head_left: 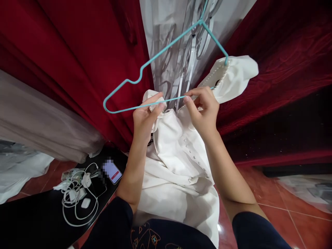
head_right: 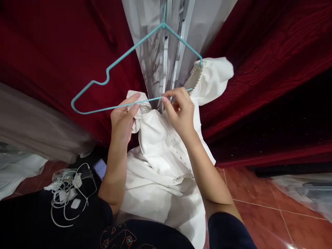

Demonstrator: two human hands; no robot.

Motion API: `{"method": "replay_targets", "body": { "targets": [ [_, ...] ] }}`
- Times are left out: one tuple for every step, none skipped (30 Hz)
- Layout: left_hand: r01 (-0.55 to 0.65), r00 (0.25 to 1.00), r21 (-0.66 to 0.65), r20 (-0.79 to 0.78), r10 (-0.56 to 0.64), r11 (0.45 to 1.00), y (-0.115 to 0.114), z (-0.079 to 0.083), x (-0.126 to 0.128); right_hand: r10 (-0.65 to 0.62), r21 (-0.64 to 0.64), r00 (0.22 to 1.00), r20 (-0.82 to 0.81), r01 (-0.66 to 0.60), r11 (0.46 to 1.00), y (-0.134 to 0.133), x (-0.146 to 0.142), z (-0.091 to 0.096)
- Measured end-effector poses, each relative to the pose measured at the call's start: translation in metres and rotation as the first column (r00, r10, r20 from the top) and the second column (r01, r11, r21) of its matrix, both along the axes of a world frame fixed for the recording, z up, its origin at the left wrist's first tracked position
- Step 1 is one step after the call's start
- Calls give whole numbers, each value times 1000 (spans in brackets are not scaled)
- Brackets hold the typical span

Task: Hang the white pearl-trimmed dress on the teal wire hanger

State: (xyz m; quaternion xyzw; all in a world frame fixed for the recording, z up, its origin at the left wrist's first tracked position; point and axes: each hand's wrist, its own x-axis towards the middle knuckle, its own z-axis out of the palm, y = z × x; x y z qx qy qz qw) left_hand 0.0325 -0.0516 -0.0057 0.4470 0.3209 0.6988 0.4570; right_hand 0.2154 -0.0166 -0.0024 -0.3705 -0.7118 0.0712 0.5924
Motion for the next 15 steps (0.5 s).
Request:
{"method": "replay_targets", "body": {
  "targets": [
    [-42,999,22,1,42,999,-2,-4,-8,-17,17,1000,-17,18,1000,3,1,-3],
    [-106,994,45,19,105,993,-5,-8,-17,-27,27,999,-22,28,999,4,3,-5],
    [-186,982,72,52,183,980,-7,-10,-27,-33,35,999,-18,33,999,4,6,-6],
    [-269,961,103,89,261,958,-10,-11,-37,-41,39,999,-9,41,998,4,8,-5],
    [-350,934,137,130,333,927,-11,-9,-48,-50,40,999,2,50,998,3,11,-4],
    [-420,904,172,167,394,891,-12,-5,-59,-59,38,998,12,59,998,3,13,-3],
    [-476,877,202,189,442,856,-11,1,-70,-64,36,998,20,64,997,2,14,-1],
    [-515,855,231,195,480,825,-9,9,-79,-62,31,998,32,61,998,2,15,1],
    [-540,842,266,190,506,798,-6,18,-87,-61,27,997,42,60,998,1,16,2],
    [-546,838,307,173,518,780,-1,29,-94,-62,23,997,51,61,998,1,17,4],
    [-536,841,347,143,522,769,5,40,-98,-62,21,996,60,61,998,0,17,4],
    [-509,852,380,94,516,772,12,51,-101,-60,19,996,67,59,998,0,18,5],
    [-474,863,400,32,505,785,20,60,-101,-54,15,996,69,54,998,-1,17,5],
    [-439,868,405,-38,495,802,27,69,-100,-49,14,997,65,48,999,-1,17,4],
    [-403,867,397,-123,483,825,35,75,-98,-44,16,998,54,43,999,-2,16,3]
  ]
}}
